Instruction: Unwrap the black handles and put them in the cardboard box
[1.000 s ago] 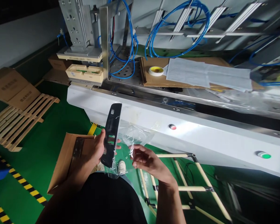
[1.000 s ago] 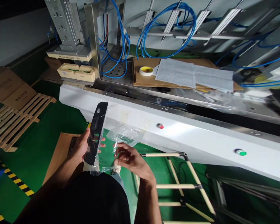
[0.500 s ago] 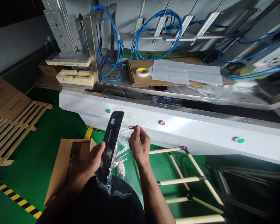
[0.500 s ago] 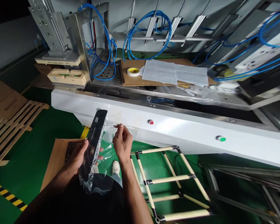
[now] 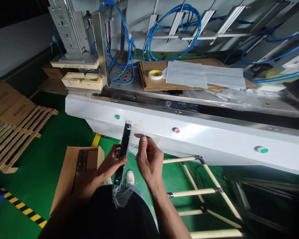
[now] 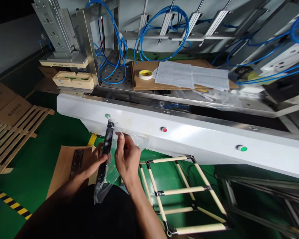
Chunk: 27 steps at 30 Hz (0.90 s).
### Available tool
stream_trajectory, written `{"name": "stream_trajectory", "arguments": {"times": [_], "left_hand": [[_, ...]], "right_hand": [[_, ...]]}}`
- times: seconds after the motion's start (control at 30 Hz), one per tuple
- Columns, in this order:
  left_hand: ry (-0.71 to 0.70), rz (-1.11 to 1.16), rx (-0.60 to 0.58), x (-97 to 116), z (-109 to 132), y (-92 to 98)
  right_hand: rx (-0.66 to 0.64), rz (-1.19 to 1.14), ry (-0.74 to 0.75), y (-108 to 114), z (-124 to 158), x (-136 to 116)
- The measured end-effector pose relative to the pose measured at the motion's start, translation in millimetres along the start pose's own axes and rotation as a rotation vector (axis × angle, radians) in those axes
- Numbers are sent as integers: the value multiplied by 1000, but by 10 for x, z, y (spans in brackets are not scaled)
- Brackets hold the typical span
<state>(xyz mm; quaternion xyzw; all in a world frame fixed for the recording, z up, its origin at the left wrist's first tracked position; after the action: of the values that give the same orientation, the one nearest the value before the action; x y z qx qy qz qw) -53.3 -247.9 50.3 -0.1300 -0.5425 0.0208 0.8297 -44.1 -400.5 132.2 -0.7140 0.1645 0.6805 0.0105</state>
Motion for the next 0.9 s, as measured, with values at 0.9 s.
{"name": "stream_trajectory", "arguments": {"times": [0.9], "left_hand": [[67, 166, -54, 464, 128, 44]], "right_hand": [[119, -129, -128, 192, -276, 167]]}}
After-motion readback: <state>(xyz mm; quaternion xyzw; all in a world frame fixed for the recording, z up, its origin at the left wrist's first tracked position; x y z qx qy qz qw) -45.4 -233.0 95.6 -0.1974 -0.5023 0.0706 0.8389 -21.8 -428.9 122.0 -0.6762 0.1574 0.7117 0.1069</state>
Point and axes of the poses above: each hand's wrist, its own z-axis away from the middle knuckle, its own y-axis out of the back of the hand, x = y × z, the point moved 4 cm from there along -z, towards the middle knuckle
